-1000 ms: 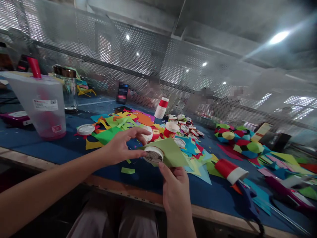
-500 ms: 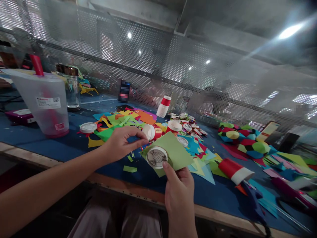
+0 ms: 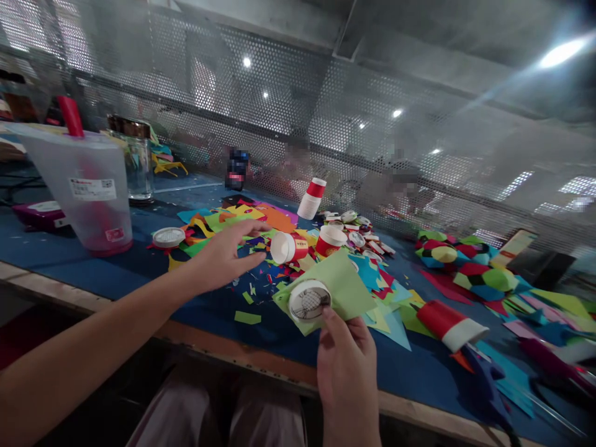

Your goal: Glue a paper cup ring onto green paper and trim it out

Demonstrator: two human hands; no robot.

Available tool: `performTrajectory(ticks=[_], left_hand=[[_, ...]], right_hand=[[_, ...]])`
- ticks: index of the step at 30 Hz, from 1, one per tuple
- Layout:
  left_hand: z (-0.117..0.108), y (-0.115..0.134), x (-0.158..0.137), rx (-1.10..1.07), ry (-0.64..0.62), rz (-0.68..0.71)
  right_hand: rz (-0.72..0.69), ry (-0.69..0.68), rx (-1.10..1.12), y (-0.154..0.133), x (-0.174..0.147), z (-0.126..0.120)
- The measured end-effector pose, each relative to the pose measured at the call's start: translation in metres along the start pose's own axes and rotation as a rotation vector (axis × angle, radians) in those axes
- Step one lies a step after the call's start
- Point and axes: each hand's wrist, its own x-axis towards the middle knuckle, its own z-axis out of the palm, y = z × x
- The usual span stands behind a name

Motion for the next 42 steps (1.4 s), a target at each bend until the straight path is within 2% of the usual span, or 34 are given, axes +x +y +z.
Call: performTrajectory(ticks=[3,7,15,19,22,24,33,42], left_hand=[[0.004,0.01,-0.004,-0.087,-0.172,0.022],[0.014,0.015,-0.011,-0.183,-0.24,0.057],[0.024,0.01,-0.019,-0.174,-0.112,0.187],[0.023,0.011,-0.022,-0.112,-0.006,0.362],[0.024,0.011,-0.022,-0.04,0.0,0.501],[0.025,0.011,-0.021,-0.002,-0.006,0.545],[0.025,0.011,-0.019,0.061,0.031,0.577],[0.026,0.011,-0.02,0.034,0.042,0.571]], right_hand=[[0.018,0.016,0.021,-0.002,-0.001,0.002],[0.051,-0.002,0.018,-0.002,-0.001,0.003],[0.075,-0.05,-0.02,-0.002,-0.002,0.002],[0.102,-0.046,-0.002,-0.004,-0.004,0.002],[0.11,-0.057,0.012,-0.006,-0.005,0.002],[0.107,-0.07,0.012,-0.006,-0.005,0.002],[0.112,-0.075,0.045,-0.006,-0.005,0.004],[0.107,-0.068,0.053,-0.004,-0.004,0.003]])
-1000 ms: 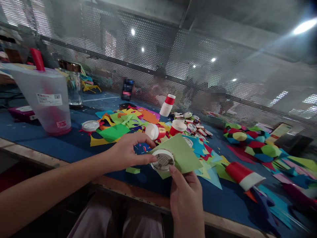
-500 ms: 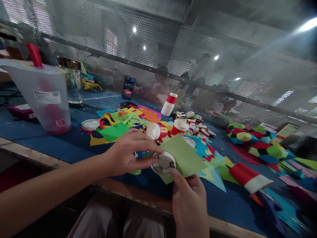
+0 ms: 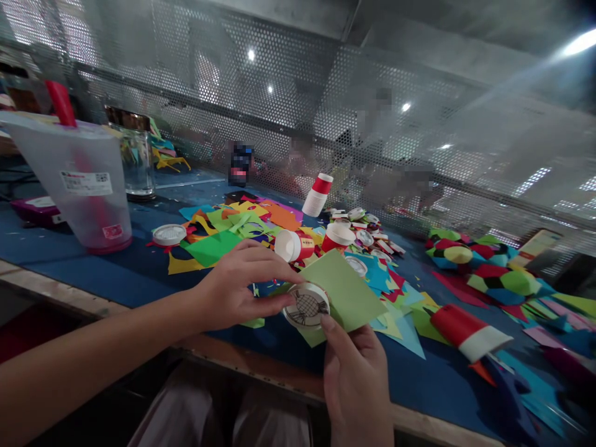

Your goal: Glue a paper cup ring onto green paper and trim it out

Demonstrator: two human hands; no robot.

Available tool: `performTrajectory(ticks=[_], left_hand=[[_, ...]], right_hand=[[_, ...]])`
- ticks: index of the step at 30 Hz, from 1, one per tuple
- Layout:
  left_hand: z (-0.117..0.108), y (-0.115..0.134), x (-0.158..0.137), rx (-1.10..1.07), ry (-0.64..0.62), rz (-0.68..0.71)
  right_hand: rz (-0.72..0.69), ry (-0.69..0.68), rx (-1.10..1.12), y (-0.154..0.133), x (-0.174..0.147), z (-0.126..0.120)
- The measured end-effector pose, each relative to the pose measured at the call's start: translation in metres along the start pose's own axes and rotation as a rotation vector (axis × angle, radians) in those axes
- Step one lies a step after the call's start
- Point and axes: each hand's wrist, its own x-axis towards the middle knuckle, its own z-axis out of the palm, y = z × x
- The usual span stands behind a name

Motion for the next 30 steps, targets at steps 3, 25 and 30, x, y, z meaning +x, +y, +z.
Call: performTrajectory(ticks=[3,25,30], left_hand=[[0.0012,-0.0014,-0.0011,0.016,0.027,0.011],[0.0003,0.0005,0.0009,0.025,0.023,0.015],[-0.0011,0.0002,-0.0004,-0.016,0.008,0.011]], right_hand=[[-0.003,-0.018,0.009,-0.0003,-0.0006,0.0],[0.023,-0.004,-0.044,-0.0021,-0.0001,-0.0012],[0.024,0.012,-0.068,-0.003,0.0008,0.0001]])
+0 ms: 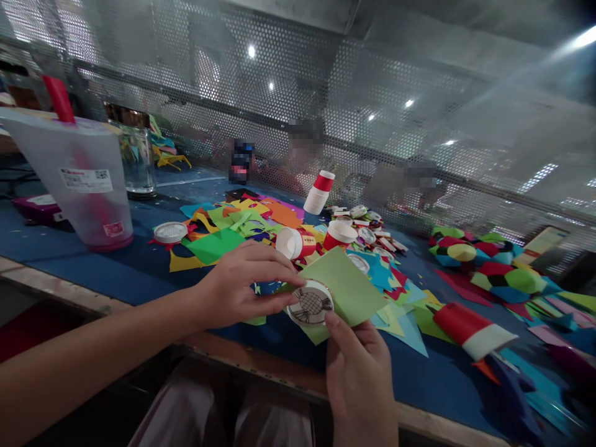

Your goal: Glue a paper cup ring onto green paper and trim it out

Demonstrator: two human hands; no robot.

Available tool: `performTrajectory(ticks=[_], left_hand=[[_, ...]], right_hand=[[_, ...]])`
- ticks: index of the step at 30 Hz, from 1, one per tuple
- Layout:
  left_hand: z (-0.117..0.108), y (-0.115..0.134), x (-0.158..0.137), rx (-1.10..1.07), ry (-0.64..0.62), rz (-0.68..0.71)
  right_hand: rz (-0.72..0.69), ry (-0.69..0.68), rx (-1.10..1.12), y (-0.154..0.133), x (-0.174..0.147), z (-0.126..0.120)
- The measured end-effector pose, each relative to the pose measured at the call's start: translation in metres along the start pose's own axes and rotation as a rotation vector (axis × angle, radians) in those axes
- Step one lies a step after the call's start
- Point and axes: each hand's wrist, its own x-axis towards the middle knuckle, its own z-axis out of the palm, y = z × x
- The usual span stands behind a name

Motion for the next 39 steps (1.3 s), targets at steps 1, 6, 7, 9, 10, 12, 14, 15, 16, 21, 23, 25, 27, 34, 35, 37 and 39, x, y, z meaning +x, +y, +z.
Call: performTrajectory(ticks=[1,6,7,9,10,12,14,15,16,21,23,25,27,34,35,37,39], left_hand=[[-0.001,0.001,0.0,-0.023,-0.01,-0.017],[-0.008,0.004,0.005,-0.172,-0.025,-0.282],[-0.008,0.004,0.006,-0.215,-0.063,-0.353],[-0.009,0.003,0.007,-0.325,-0.16,-0.474],[-0.009,0.003,0.008,-0.382,-0.196,-0.517],[-0.008,0.002,0.008,-0.469,-0.226,-0.564],[-0.009,0.001,0.008,-0.506,-0.221,-0.569],[-0.009,0.0,0.009,-0.513,-0.22,-0.569],[-0.009,0.0,0.009,-0.513,-0.22,-0.568],[-0.01,-0.003,0.01,-0.469,-0.247,-0.558],[-0.01,-0.004,0.01,-0.44,-0.262,-0.556],[-0.01,-0.004,0.009,-0.415,-0.282,-0.561],[-0.009,-0.004,0.009,-0.407,-0.295,-0.569],[-0.011,-0.002,0.009,-0.406,-0.287,-0.583],[-0.012,-0.002,0.009,-0.408,-0.284,-0.582],[-0.012,-0.002,0.008,-0.405,-0.289,-0.575],[-0.012,-0.002,0.008,-0.413,-0.301,-0.574]], right_hand=[[0.002,0.011,0.005,0.0,0.0,0.0],[-0.005,0.041,0.046,-0.001,0.001,-0.001],[-0.007,0.037,0.045,-0.001,0.001,-0.002],[-0.017,0.027,0.028,-0.001,0.001,-0.002],[-0.021,0.023,0.016,0.0,0.001,-0.002],[-0.024,0.016,-0.006,0.0,0.001,-0.002],[-0.019,0.005,-0.018,0.0,0.001,-0.001],[-0.017,0.003,-0.021,0.0,0.001,-0.001],[-0.017,0.002,-0.024,0.0,0.001,0.0],[0.006,0.014,-0.008,-0.001,0.001,0.001],[0.012,0.02,-0.008,-0.001,0.001,0.001],[0.015,0.016,-0.015,-0.001,0.0,0.001],[0.016,0.007,-0.019,-0.001,0.0,0.0],[0.015,0.04,0.0,-0.001,0.001,0.001],[0.012,0.038,-0.007,-0.001,0.0,0.001],[0.002,0.027,-0.032,-0.002,0.0,0.001],[-0.002,0.023,-0.05,-0.002,0.0,0.001]])
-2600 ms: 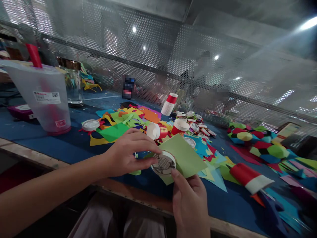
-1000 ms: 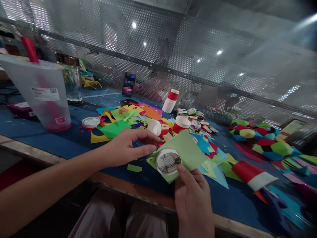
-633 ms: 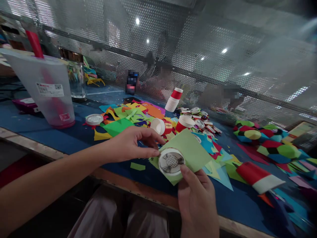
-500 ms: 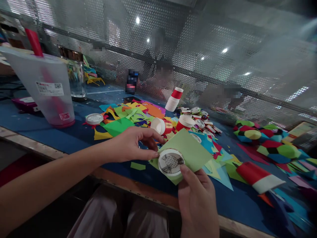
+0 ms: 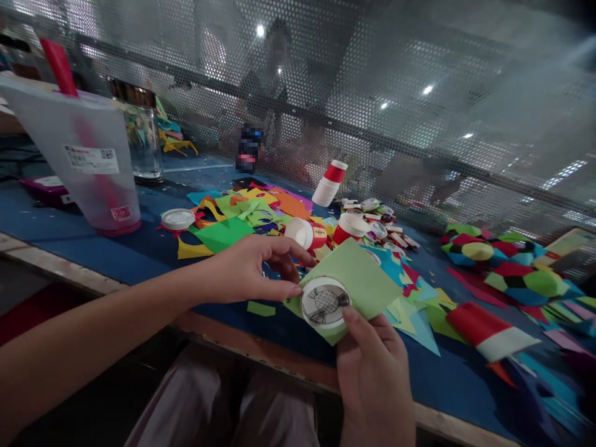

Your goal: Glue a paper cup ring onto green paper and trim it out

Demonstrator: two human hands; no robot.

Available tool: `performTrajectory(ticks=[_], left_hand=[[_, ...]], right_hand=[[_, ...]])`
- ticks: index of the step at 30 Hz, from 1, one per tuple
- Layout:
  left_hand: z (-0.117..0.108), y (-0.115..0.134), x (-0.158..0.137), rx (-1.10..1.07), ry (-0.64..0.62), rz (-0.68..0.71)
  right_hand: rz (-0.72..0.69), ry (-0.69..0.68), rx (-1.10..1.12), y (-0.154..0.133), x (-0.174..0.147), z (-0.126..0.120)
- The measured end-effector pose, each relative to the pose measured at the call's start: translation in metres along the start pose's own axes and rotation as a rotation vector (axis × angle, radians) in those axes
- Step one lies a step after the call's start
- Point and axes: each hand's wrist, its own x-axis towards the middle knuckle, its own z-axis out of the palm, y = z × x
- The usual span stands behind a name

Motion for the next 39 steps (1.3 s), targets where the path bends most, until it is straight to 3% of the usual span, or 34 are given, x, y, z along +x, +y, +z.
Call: performTrajectory(ticks=[8,18,23,30,39], left_hand=[[0.001,-0.004,0.0,-0.125,-0.041,-0.03],[0.003,-0.002,0.001,-0.059,-0.068,-0.088],[0.004,-0.007,0.002,-0.192,-0.092,-0.134],[0.006,-0.001,0.005,-0.394,-0.012,-0.215],[0.01,0.008,-0.005,-0.493,-0.232,-0.172]], right_hand=[[0.013,0.018,0.002,0.0,0.001,0.0],[0.038,0.013,0.022,0.001,-0.001,0.001],[-0.037,-0.049,0.002,0.001,-0.001,0.0],[0.049,0.052,0.065,-0.001,0.001,0.003],[-0.017,0.111,0.046,-0.002,0.001,0.004]])
